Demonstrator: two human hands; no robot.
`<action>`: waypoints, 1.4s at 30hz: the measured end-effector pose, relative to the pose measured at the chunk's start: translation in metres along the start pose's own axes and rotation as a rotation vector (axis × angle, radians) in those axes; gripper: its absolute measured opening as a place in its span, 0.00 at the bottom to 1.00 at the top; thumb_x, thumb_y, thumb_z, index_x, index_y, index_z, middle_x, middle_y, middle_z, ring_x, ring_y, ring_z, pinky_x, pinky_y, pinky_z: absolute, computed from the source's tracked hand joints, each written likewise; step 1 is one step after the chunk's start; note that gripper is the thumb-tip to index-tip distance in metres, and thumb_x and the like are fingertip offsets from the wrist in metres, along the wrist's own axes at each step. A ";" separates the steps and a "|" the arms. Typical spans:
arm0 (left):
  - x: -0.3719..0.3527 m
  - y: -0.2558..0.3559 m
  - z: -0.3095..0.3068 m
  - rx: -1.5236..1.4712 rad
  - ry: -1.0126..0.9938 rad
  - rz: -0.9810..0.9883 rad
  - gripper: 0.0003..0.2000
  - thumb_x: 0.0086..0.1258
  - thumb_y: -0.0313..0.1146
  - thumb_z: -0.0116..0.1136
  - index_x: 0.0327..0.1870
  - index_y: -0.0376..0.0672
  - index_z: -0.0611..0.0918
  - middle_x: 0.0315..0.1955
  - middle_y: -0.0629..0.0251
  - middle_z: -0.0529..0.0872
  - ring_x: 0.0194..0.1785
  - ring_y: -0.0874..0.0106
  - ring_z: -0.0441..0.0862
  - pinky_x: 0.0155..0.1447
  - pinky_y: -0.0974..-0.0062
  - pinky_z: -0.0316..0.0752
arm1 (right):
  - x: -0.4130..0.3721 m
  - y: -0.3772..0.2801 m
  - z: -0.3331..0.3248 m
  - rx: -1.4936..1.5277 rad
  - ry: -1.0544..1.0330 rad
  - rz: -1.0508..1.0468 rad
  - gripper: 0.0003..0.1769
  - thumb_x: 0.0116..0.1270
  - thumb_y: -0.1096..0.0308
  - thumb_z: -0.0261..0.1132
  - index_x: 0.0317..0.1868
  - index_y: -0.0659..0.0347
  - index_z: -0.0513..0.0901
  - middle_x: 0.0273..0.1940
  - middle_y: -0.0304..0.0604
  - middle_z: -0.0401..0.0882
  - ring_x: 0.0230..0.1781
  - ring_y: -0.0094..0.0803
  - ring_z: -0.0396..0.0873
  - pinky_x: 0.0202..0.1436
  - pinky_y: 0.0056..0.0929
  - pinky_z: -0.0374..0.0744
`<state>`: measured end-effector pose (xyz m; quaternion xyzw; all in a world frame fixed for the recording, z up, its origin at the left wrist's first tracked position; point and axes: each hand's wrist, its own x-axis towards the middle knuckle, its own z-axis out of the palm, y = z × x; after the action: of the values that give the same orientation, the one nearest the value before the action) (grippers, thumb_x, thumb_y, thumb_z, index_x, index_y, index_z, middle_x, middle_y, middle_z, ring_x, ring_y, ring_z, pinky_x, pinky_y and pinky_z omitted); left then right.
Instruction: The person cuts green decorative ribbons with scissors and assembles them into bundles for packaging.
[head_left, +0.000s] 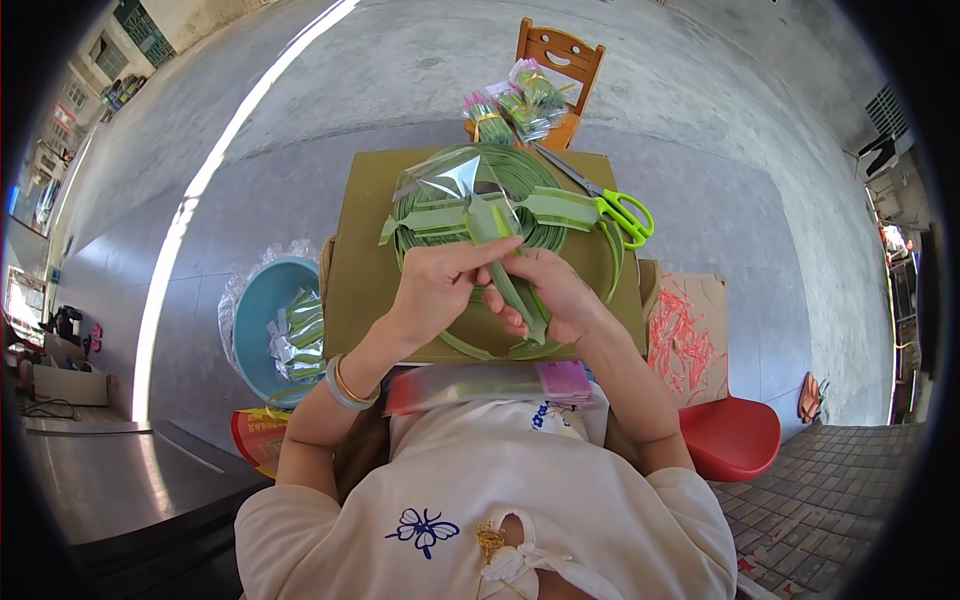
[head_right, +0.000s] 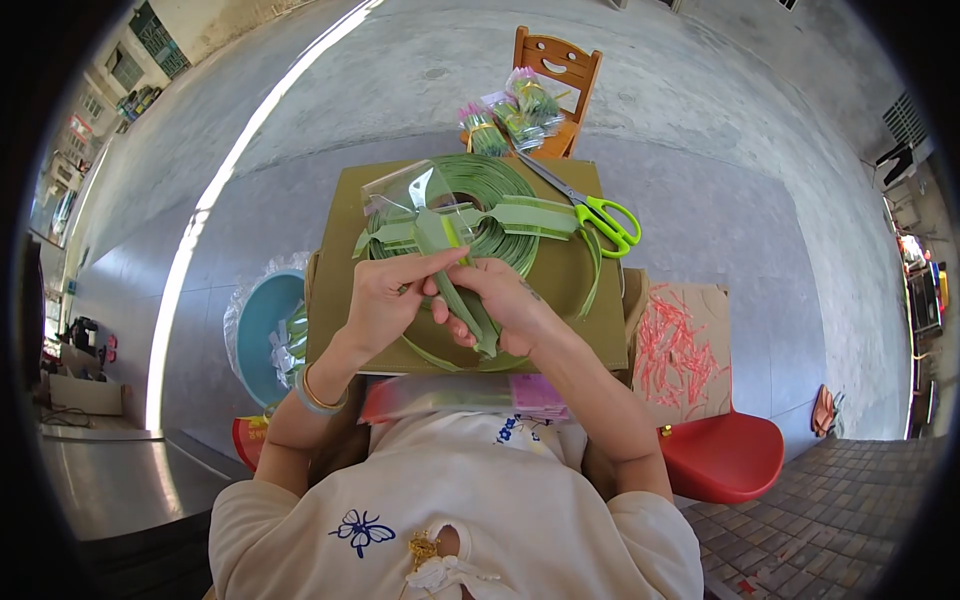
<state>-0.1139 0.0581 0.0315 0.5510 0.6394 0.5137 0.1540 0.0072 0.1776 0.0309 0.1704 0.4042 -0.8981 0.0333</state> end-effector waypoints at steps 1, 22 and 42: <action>-0.001 0.002 0.001 -0.058 -0.028 -0.077 0.22 0.57 0.12 0.47 0.49 0.46 0.83 0.26 0.65 0.84 0.28 0.80 0.80 0.32 0.85 0.74 | 0.000 -0.001 0.000 0.009 0.002 -0.023 0.16 0.72 0.62 0.48 0.38 0.65 0.76 0.25 0.42 0.78 0.16 0.25 0.72 0.16 0.22 0.71; -0.017 -0.027 0.020 -0.193 0.037 -0.103 0.20 0.57 0.13 0.47 0.46 0.44 0.84 0.26 0.59 0.86 0.27 0.81 0.81 0.33 0.84 0.75 | -0.007 0.009 -0.027 0.046 -0.053 0.067 0.18 0.71 0.61 0.53 0.47 0.72 0.72 0.32 0.52 0.81 0.27 0.32 0.82 0.29 0.26 0.83; -0.033 -0.036 0.039 -0.634 -0.003 -0.345 0.23 0.66 0.14 0.44 0.62 0.41 0.70 0.47 0.60 0.81 0.46 0.77 0.79 0.54 0.76 0.78 | -0.013 0.039 -0.021 -1.697 0.471 -1.025 0.16 0.59 0.73 0.62 0.49 0.64 0.79 0.39 0.43 0.83 0.64 0.47 0.64 0.68 0.52 0.55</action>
<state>-0.0925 0.0536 -0.0269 0.3604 0.5316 0.6522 0.4027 0.0330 0.1657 -0.0052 0.0694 0.9282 -0.1651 -0.3260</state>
